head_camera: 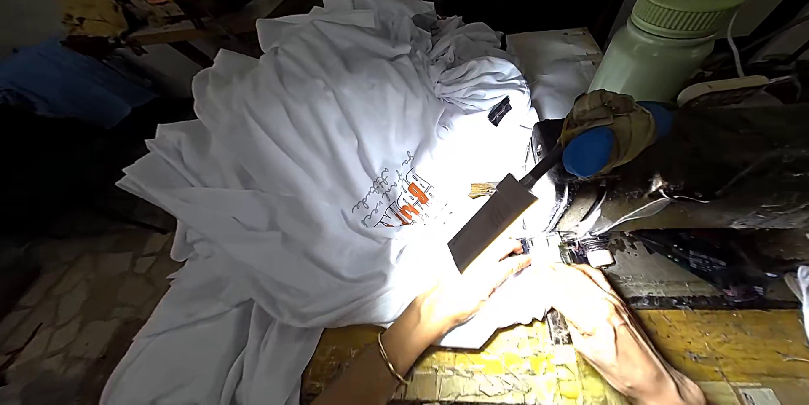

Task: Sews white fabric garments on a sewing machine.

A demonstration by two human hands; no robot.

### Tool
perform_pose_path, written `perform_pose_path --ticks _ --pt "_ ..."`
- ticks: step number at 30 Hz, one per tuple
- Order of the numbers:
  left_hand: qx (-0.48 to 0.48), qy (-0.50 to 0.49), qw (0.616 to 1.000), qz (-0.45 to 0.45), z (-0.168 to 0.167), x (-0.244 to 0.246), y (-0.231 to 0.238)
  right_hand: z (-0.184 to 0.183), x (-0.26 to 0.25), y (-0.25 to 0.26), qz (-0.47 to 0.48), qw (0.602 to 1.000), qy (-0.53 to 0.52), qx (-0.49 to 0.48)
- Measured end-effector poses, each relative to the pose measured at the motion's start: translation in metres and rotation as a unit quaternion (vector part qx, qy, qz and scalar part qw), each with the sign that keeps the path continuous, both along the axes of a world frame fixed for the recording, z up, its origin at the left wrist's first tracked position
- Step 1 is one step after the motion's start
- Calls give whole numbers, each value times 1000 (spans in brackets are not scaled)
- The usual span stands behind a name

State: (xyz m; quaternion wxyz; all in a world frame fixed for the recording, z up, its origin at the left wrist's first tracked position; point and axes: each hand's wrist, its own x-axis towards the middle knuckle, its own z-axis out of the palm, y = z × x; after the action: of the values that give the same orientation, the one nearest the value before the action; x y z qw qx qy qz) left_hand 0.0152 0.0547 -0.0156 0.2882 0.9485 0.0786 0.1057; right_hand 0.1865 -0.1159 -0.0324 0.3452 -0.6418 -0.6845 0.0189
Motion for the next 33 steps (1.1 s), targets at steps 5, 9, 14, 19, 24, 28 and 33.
perform_pose_path --ticks 5,9,14,19,24,28,33 --pt "9 -33 998 48 8 1 7 -10 4 11 -23 999 31 -1" --pt "-81 -4 992 97 18 10 -31 -12 5 16 -30 998 46 16" --pt "66 70 963 252 14 8 -40 -6 8 18 -34 998 35 34" --pt "291 -77 902 310 85 -55 -55 -1 9 30 -52 997 31 38" --pt "149 -83 965 200 81 -69 -93 5 -27 21 -56 992 -23 106" --pt "87 60 987 120 90 -63 -91 13 -40 -18 -24 985 -116 129" --pt "90 323 907 256 109 -58 -47 -9 -28 -49 -40 992 -75 90"
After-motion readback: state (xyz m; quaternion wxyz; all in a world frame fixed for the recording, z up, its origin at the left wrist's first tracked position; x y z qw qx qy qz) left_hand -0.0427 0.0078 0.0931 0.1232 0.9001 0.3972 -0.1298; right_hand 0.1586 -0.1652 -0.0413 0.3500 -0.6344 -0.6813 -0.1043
